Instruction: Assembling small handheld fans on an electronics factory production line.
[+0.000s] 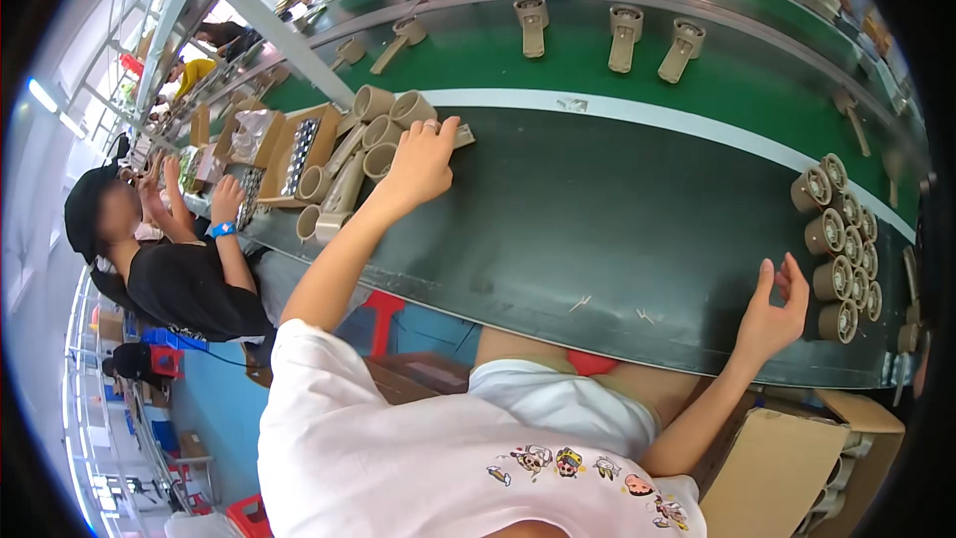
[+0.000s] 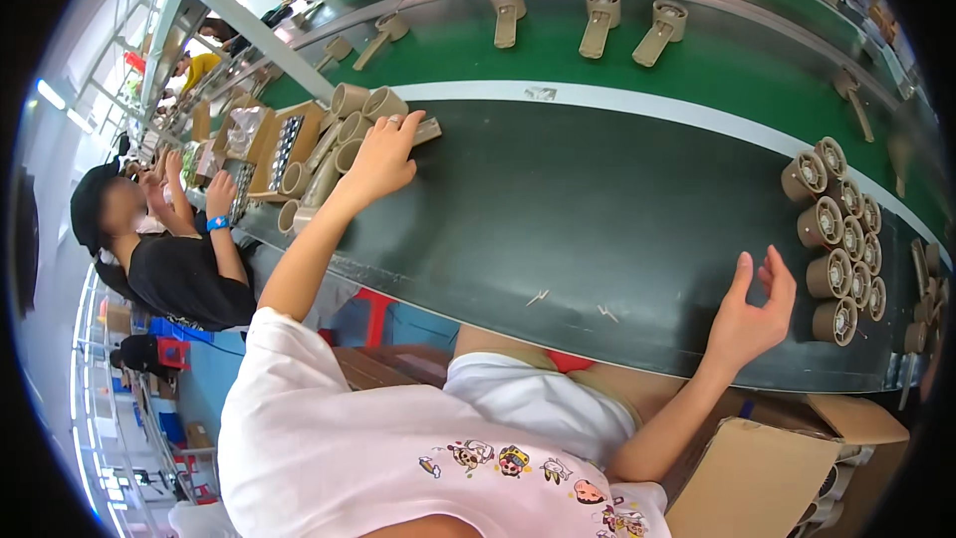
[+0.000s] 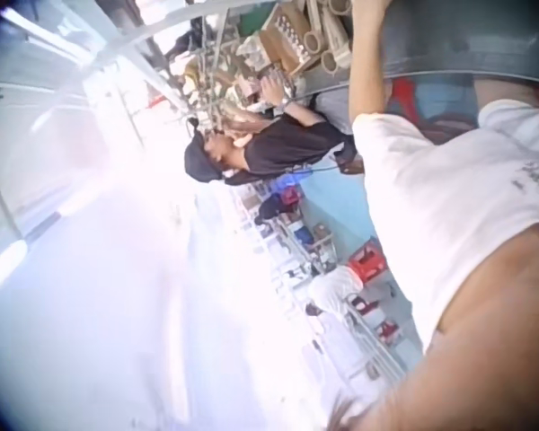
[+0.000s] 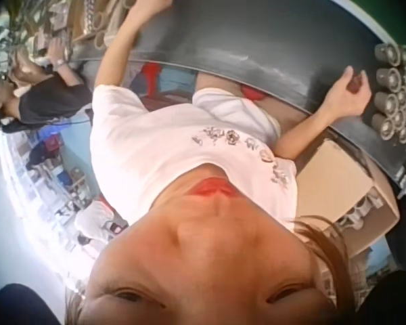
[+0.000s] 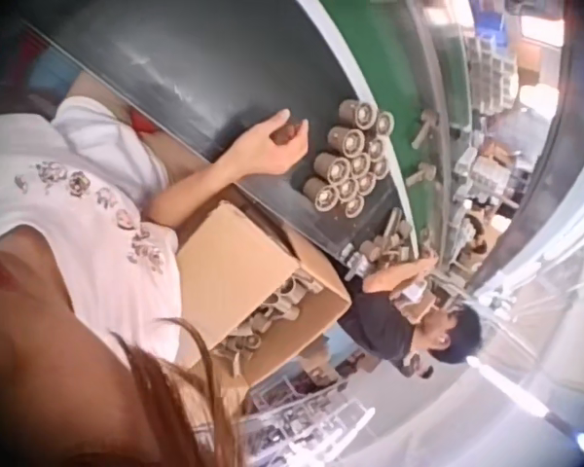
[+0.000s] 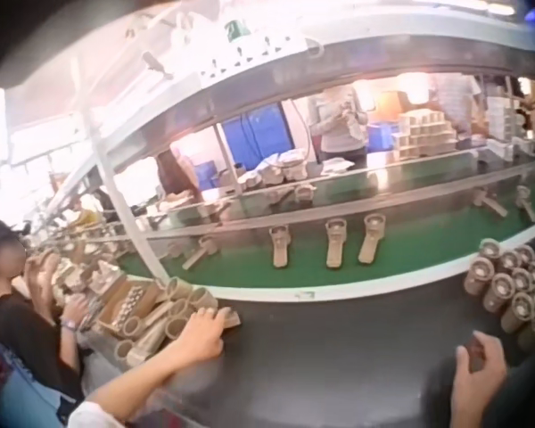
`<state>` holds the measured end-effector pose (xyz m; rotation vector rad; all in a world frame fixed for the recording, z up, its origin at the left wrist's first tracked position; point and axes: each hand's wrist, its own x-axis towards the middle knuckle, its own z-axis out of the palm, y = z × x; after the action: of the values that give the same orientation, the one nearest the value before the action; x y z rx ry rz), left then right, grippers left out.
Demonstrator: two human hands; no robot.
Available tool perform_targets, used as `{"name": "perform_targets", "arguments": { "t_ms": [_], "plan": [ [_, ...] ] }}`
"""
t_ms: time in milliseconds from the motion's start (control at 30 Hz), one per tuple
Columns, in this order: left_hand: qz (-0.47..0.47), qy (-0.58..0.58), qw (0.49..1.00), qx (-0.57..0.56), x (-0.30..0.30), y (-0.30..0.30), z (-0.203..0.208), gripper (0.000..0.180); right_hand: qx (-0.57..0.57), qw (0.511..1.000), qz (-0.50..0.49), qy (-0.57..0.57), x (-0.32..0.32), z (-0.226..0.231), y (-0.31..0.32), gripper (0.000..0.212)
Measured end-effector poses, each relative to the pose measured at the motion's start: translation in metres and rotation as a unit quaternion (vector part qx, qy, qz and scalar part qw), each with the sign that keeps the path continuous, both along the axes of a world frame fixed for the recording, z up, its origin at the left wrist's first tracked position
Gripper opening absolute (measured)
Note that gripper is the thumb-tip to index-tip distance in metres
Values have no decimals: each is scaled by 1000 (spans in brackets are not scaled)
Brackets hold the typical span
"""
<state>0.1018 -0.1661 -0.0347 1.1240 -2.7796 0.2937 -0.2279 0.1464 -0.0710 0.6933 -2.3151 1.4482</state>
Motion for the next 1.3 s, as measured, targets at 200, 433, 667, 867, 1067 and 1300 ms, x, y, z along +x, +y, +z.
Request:
{"name": "perform_targets", "arguments": {
  "t_ms": [200, 433, 667, 867, 1067, 1300],
  "plan": [
    [-79, 55, 990, 108, -8, -7, -5, 45, 55, 997, -5, 49, -17, 0, 14, 35],
    [-183, 456, 649, 581, -58, 34, 42, 24, 263, 923, -155, 234, -41, -6, 37, 67],
    [-246, 440, 580, 640, -64, 32, -2, 22, 301, 915, -200, 179, -76, -29, 50, 53],
    [-200, 316, 683, 627, -48, 31, -20, 18, 251, 926, -181, 216, -74, -18, 50, 14],
    [-178, 247, 842, 445, -47, 31, -27, 16, 269, 938, -122, 179, -30, -9, 23, 16],
    [-238, 227, 856, 400, -55, 37, -19, 16, 101, 976, 179, 69, 15, 8, -3, 30]
  ]
}}
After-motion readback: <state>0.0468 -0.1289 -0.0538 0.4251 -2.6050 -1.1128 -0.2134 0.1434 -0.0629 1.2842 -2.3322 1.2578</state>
